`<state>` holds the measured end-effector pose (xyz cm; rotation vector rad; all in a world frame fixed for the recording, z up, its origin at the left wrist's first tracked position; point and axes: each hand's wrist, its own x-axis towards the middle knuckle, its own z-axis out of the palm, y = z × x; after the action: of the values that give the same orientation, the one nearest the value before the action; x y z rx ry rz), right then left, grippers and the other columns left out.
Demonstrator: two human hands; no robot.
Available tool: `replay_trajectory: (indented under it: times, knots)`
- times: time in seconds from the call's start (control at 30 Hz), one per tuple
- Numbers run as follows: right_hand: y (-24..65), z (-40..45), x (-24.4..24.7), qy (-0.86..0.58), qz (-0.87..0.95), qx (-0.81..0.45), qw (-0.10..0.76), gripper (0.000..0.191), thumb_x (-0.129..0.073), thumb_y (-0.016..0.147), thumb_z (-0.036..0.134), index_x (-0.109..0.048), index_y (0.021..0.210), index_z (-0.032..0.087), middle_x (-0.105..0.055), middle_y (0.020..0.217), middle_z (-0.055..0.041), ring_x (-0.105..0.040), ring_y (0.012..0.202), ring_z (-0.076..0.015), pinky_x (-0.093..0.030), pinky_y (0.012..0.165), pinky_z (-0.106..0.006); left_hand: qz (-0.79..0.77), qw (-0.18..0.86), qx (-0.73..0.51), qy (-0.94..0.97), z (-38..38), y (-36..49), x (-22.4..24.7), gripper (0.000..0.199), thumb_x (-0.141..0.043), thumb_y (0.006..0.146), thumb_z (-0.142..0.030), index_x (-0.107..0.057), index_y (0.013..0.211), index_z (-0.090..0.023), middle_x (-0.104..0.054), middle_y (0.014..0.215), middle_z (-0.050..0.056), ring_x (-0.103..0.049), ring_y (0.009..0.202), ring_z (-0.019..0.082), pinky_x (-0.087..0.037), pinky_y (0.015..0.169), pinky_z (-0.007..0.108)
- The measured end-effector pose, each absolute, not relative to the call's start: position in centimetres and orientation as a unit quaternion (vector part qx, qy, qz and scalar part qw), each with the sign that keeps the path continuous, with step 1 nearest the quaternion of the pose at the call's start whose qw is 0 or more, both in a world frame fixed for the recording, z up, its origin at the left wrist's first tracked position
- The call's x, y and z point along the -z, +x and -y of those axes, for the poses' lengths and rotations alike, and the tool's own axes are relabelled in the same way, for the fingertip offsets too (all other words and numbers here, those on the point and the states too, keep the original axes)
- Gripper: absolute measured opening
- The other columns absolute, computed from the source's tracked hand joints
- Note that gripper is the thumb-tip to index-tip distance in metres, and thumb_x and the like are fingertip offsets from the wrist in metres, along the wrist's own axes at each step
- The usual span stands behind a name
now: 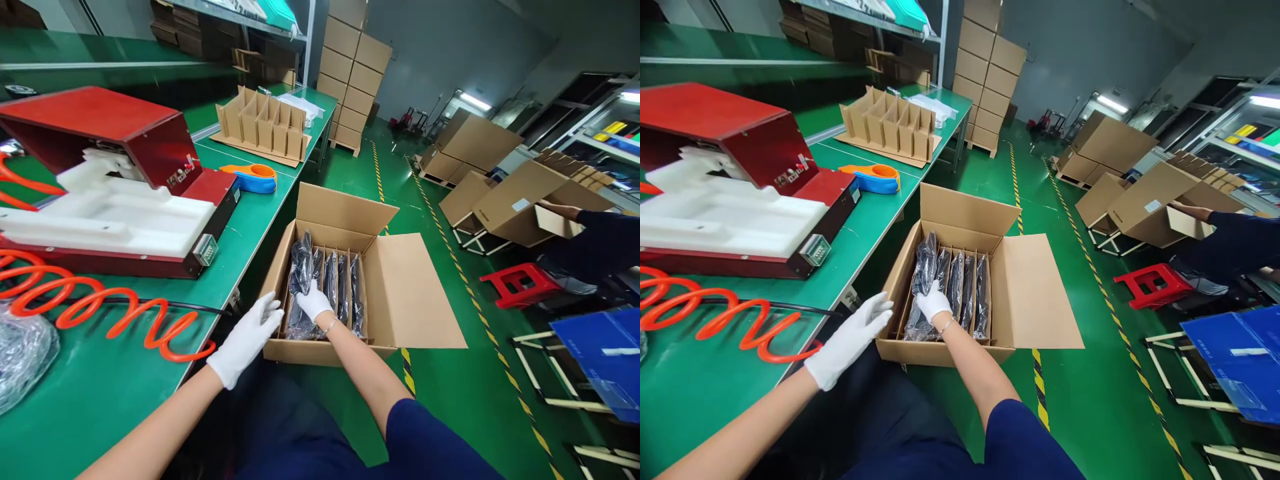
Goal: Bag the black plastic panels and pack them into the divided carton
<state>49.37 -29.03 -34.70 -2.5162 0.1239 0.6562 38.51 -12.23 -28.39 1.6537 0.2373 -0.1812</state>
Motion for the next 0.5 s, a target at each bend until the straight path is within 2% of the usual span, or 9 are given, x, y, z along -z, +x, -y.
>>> replay_trajectory:
  times: [0.1,0.27,0.4,0.5]
  knots:
    - [48.9,28.2,36.2,-0.931,-0.041,-0.275,0.236,0.095,-0.063,0.093,0.043,-0.015,0.161,-0.002,-0.067,0.129,-0.0328,-0.068,0.120,-0.0385,-0.052,0.100,-0.047,-0.105,0.664,0.087,0.735,12.4,38.4,28.2,0.074,-0.069,0.079,-0.059,-0.056,0.141,-0.021,-0.064,0.143,0.019,-0.056,0.139,0.034,-0.038,0.121,0.054]
    - [48.6,29.6,37.5,-0.926,-0.079,-0.302,0.213,0.084,-0.058,0.090,0.018,-0.017,0.159,-0.006,-0.072,0.119,-0.0313,-0.075,0.106,-0.0349,-0.059,0.083,-0.042,-0.099,0.662,0.115,0.734,12.6,38.1,28.1,0.082,-0.066,0.079,-0.061,-0.049,0.147,-0.017,-0.061,0.145,0.023,-0.058,0.137,0.035,-0.042,0.119,0.054]
    - [48.1,30.4,37.1,-0.933,-0.059,-0.300,0.190,0.096,-0.058,0.087,0.010,-0.004,0.165,0.000,-0.070,0.127,-0.0297,-0.072,0.115,-0.0347,-0.058,0.091,-0.044,-0.084,0.657,0.113,0.741,12.5,38.1,28.3,0.082,-0.066,0.080,-0.062,-0.049,0.147,-0.019,-0.064,0.142,0.020,-0.062,0.132,0.035,-0.045,0.116,0.053]
    - [47.8,30.3,36.7,-0.940,-0.045,-0.303,0.153,0.100,-0.061,0.084,0.007,-0.002,0.165,0.001,-0.068,0.130,-0.0321,-0.071,0.118,-0.0365,-0.057,0.097,-0.047,-0.078,0.652,0.113,0.746,12.5,38.1,28.5,0.080,-0.065,0.082,-0.061,-0.049,0.147,-0.019,-0.065,0.141,0.019,-0.062,0.133,0.034,-0.045,0.117,0.052]
